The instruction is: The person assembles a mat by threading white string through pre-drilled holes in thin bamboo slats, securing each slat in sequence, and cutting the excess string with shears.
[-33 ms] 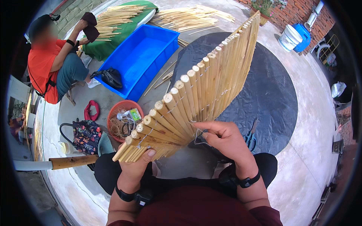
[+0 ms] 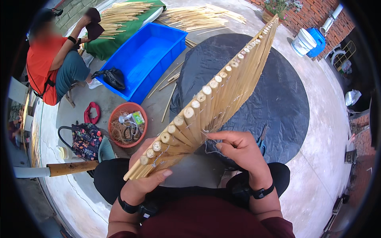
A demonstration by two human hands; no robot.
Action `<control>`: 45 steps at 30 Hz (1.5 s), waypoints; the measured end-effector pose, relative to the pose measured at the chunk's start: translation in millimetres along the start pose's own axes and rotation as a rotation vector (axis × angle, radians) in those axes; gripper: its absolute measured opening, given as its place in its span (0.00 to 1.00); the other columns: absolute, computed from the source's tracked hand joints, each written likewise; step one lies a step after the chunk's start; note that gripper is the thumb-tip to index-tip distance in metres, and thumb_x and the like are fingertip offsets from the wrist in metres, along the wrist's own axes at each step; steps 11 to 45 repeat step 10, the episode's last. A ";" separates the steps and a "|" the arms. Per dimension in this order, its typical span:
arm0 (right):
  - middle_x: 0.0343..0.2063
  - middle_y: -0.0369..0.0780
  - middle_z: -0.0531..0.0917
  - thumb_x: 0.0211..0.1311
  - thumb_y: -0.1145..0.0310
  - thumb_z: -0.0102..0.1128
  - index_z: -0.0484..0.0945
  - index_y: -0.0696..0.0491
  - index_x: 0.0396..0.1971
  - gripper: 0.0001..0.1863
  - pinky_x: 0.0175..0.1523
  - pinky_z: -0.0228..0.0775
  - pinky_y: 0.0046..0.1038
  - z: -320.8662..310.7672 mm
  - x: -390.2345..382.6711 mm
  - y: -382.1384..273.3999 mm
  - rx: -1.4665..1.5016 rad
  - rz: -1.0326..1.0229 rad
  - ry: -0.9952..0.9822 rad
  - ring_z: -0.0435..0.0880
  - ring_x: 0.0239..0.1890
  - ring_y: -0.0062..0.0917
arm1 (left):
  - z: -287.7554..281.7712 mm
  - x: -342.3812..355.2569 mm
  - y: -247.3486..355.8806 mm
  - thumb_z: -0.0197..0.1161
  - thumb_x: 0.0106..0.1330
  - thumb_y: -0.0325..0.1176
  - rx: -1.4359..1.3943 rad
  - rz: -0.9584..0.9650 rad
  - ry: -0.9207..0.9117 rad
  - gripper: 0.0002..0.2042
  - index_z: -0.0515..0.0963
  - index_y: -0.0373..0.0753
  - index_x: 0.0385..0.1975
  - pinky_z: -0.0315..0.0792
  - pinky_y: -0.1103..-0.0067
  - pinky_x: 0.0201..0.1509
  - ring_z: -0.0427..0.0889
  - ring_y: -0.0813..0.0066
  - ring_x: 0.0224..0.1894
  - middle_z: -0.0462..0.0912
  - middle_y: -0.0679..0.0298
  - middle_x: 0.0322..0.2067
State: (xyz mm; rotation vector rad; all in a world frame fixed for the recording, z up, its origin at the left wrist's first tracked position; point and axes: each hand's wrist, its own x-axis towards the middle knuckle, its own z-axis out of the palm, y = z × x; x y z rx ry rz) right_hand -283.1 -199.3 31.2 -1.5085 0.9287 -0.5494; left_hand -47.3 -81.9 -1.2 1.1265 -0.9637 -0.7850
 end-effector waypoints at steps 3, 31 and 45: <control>0.14 0.27 0.71 0.56 0.79 0.55 0.81 0.54 0.45 0.16 0.25 0.59 0.16 -6.6 -19.0 3.9 0.006 0.083 -0.022 0.64 0.18 0.08 | 6.7 2.2 18.9 0.69 0.54 0.33 0.085 -0.035 -0.517 0.29 0.68 0.30 0.56 0.68 0.69 0.59 0.74 0.55 0.56 0.70 0.44 0.56; 0.33 0.33 0.83 0.57 0.76 0.61 0.81 0.58 0.38 0.09 0.43 0.73 0.21 -15.3 -137.2 73.0 0.220 0.000 0.091 0.80 0.37 0.17 | 21.9 2.9 23.4 0.66 0.48 0.25 0.085 0.201 -0.919 0.39 0.60 0.40 0.65 0.63 0.66 0.63 0.64 0.46 0.63 0.58 0.41 0.62; 0.33 0.33 0.83 0.57 0.76 0.61 0.81 0.58 0.38 0.09 0.43 0.73 0.21 -15.3 -137.2 73.0 0.220 0.000 0.091 0.80 0.37 0.17 | 21.9 2.9 23.4 0.66 0.48 0.25 0.085 0.201 -0.919 0.39 0.60 0.40 0.65 0.63 0.66 0.63 0.64 0.46 0.63 0.58 0.41 0.62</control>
